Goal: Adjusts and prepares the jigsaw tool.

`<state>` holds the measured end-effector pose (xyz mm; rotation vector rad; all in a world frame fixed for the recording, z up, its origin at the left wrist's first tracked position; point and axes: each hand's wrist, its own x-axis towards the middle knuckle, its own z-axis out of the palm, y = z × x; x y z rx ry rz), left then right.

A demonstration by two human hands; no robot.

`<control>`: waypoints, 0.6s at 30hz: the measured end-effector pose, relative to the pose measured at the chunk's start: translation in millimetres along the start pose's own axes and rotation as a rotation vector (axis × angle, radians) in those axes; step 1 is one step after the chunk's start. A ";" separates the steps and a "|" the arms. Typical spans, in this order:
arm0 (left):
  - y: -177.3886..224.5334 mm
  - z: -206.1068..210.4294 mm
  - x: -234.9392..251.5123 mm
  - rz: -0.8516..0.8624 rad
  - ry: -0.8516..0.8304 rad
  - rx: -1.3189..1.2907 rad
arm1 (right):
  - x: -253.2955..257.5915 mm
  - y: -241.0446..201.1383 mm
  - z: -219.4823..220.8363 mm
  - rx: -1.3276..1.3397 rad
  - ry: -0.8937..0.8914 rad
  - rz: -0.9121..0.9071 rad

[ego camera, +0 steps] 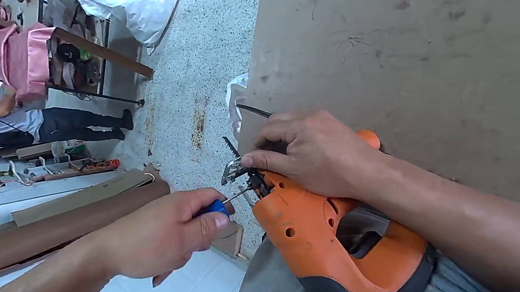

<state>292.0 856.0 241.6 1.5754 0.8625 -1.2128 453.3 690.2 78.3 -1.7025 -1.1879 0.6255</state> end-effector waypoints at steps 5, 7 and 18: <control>-5.4 13.1 3.8 0.349 0.480 1.270 | 3.7 2.3 -0.3 0.006 0.036 -0.005; -11.5 14.1 6.4 0.426 0.593 1.459 | 3.6 2.3 -1.8 0.019 0.055 0.001; -8.0 -18.5 19.8 0.072 -0.091 -0.200 | 7.6 4.7 -4.7 0.050 0.010 0.003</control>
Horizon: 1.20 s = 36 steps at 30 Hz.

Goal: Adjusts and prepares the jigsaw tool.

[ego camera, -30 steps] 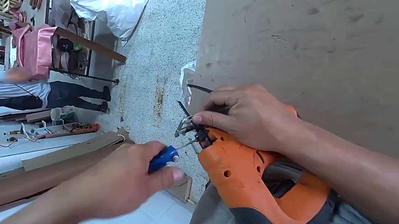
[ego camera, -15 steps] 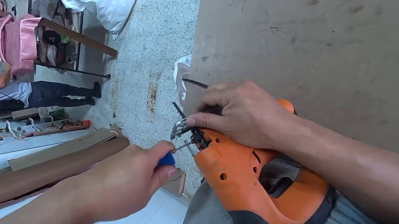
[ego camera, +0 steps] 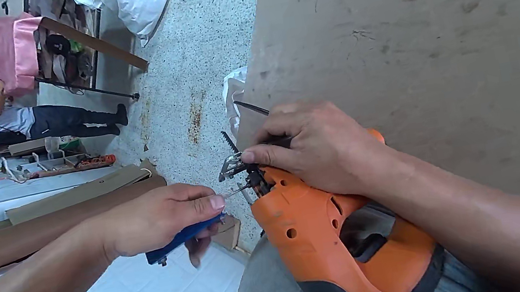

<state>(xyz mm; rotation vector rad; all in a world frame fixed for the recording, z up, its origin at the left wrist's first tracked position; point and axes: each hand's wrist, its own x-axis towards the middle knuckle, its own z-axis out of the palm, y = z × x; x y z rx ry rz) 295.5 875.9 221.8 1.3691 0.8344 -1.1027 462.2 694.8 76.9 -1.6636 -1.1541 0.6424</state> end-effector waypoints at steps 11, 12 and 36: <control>15.4 23.9 7.2 0.077 0.251 0.996 | 1.4 4.6 -5.5 -0.027 -0.054 -0.024; 13.6 26.3 7.8 0.147 0.310 1.143 | 1.7 5.8 -7.0 -0.014 -0.051 -0.022; 10.3 -7.6 28.0 0.779 0.702 1.124 | 9.7 17.8 -39.0 0.290 -0.003 0.038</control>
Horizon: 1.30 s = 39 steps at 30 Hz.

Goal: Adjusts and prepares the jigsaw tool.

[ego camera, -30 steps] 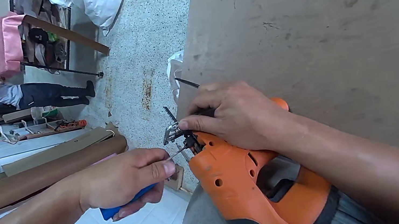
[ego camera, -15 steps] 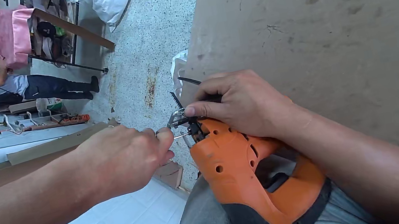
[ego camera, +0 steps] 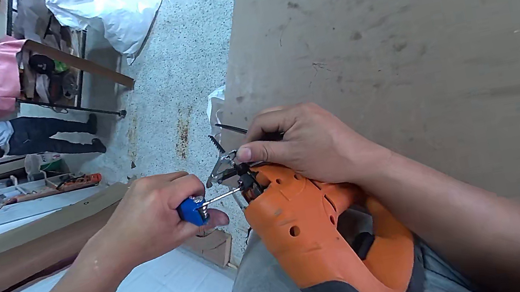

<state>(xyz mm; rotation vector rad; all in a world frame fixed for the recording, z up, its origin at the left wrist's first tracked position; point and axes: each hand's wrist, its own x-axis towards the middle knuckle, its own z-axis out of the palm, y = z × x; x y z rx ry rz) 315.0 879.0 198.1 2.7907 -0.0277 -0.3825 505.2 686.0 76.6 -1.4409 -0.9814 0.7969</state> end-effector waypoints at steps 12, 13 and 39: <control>-27.5 3.3 47.0 0.401 0.275 -0.017 | 4.0 3.5 -7.2 0.081 0.018 0.066; -29.1 1.5 52.0 0.449 0.286 0.019 | 3.9 4.1 -7.9 0.095 0.012 0.068; -15.4 -63.1 159.6 1.276 -0.087 0.346 | -1.1 5.3 -10.6 0.227 0.090 0.028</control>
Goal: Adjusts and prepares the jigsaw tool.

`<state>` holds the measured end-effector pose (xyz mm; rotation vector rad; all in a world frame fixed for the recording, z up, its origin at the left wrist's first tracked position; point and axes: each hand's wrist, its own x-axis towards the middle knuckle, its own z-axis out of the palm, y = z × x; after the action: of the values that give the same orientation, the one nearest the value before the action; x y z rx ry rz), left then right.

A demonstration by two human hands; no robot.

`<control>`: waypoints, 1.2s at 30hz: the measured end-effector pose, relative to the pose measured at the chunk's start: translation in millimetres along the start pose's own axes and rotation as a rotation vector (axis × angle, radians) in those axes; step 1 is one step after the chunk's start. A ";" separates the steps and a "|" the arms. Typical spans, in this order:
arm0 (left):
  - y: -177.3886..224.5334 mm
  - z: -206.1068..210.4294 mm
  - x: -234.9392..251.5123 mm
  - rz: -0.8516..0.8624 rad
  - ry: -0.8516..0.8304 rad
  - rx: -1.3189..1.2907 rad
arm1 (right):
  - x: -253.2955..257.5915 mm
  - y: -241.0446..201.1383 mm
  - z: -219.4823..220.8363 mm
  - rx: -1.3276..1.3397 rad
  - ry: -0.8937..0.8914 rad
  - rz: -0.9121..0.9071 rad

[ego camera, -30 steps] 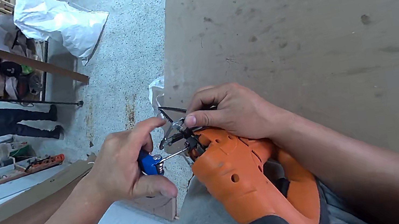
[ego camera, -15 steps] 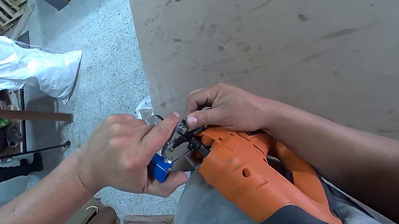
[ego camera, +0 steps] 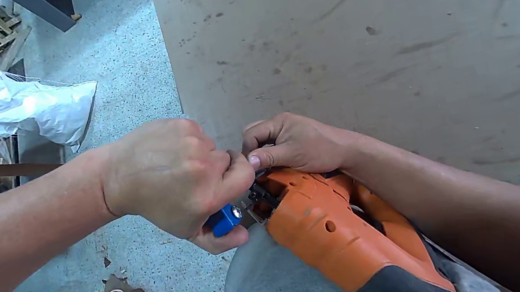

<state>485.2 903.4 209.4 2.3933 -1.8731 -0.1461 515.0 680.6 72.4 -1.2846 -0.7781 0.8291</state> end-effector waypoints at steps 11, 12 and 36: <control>-4.5 -10.6 24.7 0.059 -0.214 -0.070 | -1.5 1.0 -2.2 -0.010 -0.047 -0.025; -4.7 -11.3 27.0 0.067 -0.233 -0.078 | -2.0 1.2 -2.6 -0.013 -0.053 -0.031; 45.6 -8.1 14.6 -0.419 0.158 0.004 | -13.7 5.4 -13.6 0.000 0.089 -0.076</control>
<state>446.0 878.4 223.4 2.6772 -1.2895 0.0171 519.4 662.6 64.8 -1.2751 -0.7514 0.7063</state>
